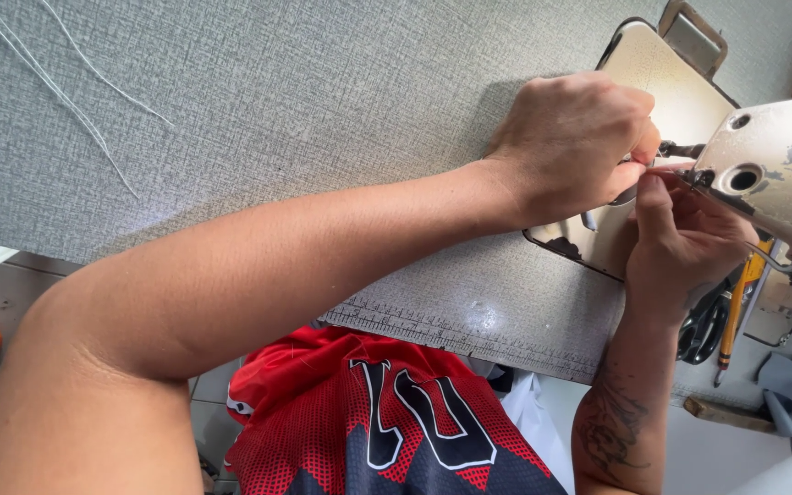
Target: Guiding a long fabric strip through an industrial sewing machine to create a hem or strap.
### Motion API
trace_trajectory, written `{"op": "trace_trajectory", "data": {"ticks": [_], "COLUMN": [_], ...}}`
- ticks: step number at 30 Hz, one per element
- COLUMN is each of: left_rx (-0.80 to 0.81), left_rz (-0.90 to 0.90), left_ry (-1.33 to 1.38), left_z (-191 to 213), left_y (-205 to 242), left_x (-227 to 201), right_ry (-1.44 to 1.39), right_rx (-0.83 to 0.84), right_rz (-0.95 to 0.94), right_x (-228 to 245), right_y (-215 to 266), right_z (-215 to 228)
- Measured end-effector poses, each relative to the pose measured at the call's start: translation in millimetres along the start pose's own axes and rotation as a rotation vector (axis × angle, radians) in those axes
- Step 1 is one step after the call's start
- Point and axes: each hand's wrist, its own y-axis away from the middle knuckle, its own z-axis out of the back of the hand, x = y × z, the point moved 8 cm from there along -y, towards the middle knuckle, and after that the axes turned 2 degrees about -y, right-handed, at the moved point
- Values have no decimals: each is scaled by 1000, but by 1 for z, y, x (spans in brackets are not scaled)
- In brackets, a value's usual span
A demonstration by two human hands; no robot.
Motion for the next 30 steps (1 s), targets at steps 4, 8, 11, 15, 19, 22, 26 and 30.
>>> {"op": "trace_trajectory", "data": {"ticks": [4,8,11,15,19,22,26,30], "left_rx": [-31,102,102,193,215,239,234,309], "left_rz": [-95,-147,-147,-68,-17,26,44,108], "left_ry": [17,-8,-233,-214,-242,-281,-326,-343], "left_z": [25,22,5,14,16,13,12,11], "left_y": [3,9,15,12,11,10,10,4], "left_x": [-14,-22,-26,-31,-36,-36,-37,-38], "right_ry": [60,13,-50,-124,-98,-6,74,65], "right_rx": [76,272,429,286,294,272,221,213], "right_rz": [56,187,97,69,155,194,251,253], "right_x": [4,38,70,69,64,61,61,62], "right_y": [5,20,52,65,68,69,73,74], "right_z": [3,-1,-4,10,10,9,8,9]}}
